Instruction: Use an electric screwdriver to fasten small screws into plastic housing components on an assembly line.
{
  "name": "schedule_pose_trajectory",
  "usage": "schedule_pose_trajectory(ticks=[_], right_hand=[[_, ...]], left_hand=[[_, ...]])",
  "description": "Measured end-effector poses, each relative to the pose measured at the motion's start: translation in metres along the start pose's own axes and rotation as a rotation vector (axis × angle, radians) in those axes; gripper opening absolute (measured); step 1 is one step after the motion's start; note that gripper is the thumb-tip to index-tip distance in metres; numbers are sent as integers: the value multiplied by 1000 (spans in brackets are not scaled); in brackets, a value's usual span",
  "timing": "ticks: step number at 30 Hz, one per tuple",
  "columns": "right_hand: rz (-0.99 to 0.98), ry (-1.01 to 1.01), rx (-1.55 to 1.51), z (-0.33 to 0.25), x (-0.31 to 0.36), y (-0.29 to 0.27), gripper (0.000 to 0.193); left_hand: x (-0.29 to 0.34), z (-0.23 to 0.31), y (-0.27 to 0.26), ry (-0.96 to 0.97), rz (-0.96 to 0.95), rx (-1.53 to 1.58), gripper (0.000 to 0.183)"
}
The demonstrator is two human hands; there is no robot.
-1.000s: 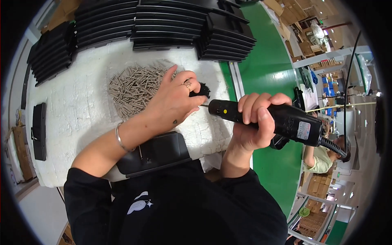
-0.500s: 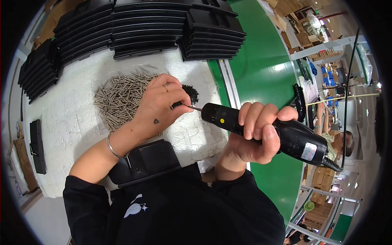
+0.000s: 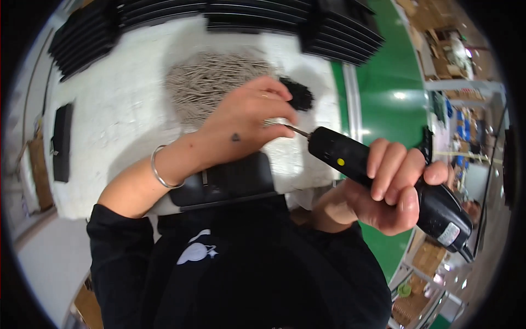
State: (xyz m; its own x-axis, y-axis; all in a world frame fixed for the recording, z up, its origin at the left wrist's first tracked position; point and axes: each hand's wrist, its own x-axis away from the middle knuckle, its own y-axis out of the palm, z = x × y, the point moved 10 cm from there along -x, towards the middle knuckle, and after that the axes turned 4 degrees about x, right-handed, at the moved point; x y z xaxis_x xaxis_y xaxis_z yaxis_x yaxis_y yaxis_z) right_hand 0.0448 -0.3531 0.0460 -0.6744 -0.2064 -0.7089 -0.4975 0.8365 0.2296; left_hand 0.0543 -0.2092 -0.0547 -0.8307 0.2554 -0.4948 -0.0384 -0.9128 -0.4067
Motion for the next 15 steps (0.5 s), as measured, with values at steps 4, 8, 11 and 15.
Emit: schedule_pose_trajectory(ticks=[4,8,11,15], right_hand=[[-6,32,-38,23,6,4,29],[0,65,-80,23,3,4,28],[3,72,-78,25,8,11,28],[0,97,-62,29,10,19,28]], left_hand=[[5,2,-44,23,17,-229,37],[54,-10,-61,-5,-303,-407,23],[78,-15,-61,-85,-424,-475,9],[92,-20,-57,-118,-370,-544,10]])
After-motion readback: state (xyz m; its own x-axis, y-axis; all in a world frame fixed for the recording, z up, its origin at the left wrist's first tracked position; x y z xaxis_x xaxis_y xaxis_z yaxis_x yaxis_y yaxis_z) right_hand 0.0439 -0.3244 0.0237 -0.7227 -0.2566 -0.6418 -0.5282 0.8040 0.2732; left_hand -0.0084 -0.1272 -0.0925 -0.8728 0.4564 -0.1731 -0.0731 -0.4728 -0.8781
